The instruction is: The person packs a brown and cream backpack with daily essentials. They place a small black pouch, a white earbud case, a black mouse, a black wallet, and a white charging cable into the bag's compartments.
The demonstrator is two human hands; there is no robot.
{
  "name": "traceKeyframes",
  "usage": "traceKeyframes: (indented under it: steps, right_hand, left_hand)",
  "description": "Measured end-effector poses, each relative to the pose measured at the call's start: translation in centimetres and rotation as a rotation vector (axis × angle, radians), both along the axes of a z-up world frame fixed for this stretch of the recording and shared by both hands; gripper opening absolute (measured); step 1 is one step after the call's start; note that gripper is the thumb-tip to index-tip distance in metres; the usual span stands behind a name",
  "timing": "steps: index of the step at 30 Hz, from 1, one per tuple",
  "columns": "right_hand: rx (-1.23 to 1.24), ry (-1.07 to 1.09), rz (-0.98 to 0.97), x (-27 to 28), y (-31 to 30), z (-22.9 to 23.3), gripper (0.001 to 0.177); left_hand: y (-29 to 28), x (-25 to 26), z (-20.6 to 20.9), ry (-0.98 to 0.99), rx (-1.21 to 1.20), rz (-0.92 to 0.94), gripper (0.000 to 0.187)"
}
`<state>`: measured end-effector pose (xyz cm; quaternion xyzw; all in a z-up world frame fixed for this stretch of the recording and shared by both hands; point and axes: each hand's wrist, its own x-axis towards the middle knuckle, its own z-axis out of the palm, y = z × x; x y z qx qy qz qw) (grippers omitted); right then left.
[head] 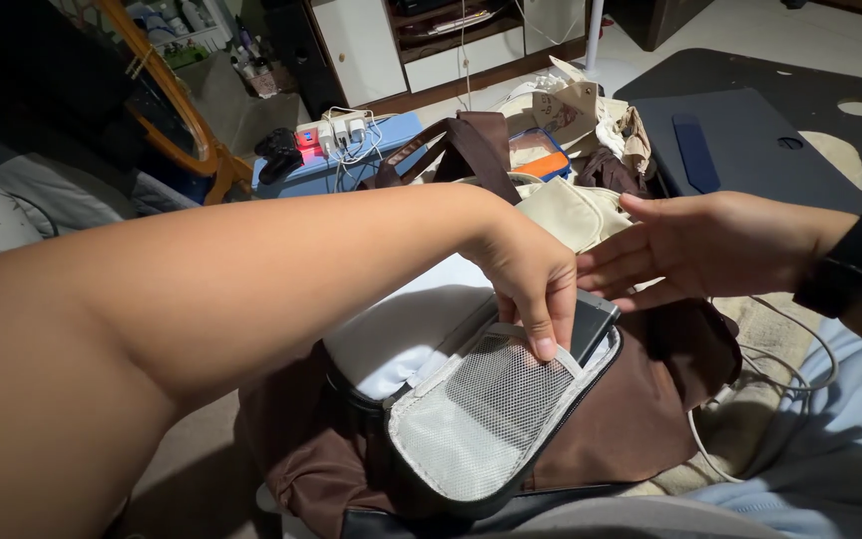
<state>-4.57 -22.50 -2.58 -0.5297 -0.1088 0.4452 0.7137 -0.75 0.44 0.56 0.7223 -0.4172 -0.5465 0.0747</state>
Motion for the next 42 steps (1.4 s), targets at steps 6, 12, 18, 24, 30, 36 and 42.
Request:
traceKeyframes:
  steps: [6,12,18,24,30,36,42]
  right_hand:
    - [0.089,-0.012,0.093,-0.3,-0.7,-0.8,0.081]
    - [0.072,-0.016,0.149,-2.1,1.0,-0.5,0.081]
    - [0.149,0.001,0.222,-2.8,2.7,0.9,0.087]
    - [0.216,-0.028,0.277,-3.4,3.5,1.2,0.093]
    - [0.088,-0.034,0.187,-2.7,2.3,0.5,0.084]
    - [0.106,-0.103,-0.079,-3.1,-0.8,0.3,0.079]
    - [0.365,-0.026,-0.288,-5.5,-1.9,-0.7,0.063]
  left_hand:
    - [0.1,0.0,0.2,0.038,-0.007,-0.006,0.036]
    - [0.2,0.1,0.1,0.020,-0.049,0.023,0.035]
    - [0.3,-0.1,-0.5,0.036,-0.090,0.023,0.033]
    - [0.7,-0.4,-0.6,-0.022,-0.089,0.024,0.031]
    - [1.1,-1.0,0.2,-0.171,-0.148,0.014,0.035]
    - [4.1,-1.1,2.2,-0.230,-0.289,0.195,0.038]
    - [7.2,-1.9,4.0,-0.070,-0.363,0.410,0.041]
